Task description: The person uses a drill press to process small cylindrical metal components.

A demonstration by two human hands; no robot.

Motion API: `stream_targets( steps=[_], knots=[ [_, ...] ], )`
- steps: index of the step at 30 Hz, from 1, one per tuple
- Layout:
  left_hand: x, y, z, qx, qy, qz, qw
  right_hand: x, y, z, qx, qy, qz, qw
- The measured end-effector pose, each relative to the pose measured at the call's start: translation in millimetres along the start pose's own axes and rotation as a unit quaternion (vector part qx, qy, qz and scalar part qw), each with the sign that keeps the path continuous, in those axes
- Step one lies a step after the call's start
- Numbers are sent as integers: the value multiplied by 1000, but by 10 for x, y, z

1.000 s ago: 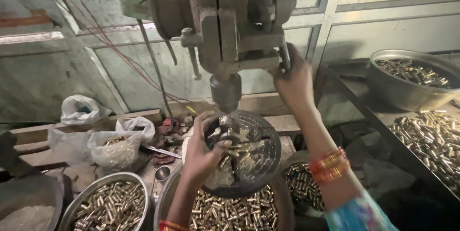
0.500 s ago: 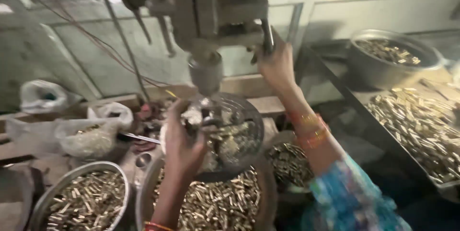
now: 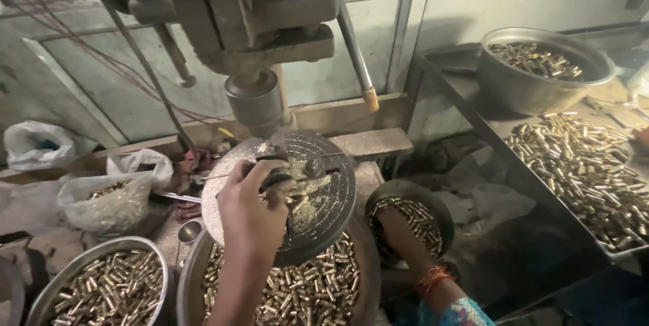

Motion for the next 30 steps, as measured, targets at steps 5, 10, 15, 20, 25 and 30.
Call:
stream_targets(
  steps=[5,10,15,20,25,30],
  knots=[
    [158,30,7,125,107,-42,986,557,710,-91,2,6,10,1000],
    [667,13,-317,211,238,-117,941,633,1278,-29,-23,-140,51,989],
    [641,20,-419,185,250,-167,936,2130,2625,37,-174,-181,478,842],
    [344,-546,-711,237,303,-463,799,3413,3110,227,-172,-68,550,815],
    [297,-856,-848,225,318,-647,655,3783,3149,264,-191,-27,510,838],
    [191,-944,-946,222,357,-756,502,4298,3448,151,-249,88,418,869]
  ],
)
Point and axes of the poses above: each hand's wrist, its own z-axis towards the middle knuckle, its own y-axis out of the back of the hand, x = y × z, the point moved 10 cm from there along z, towards the middle knuckle, and after that the axes turned 4 degrees about z, right-handed, at the moved point
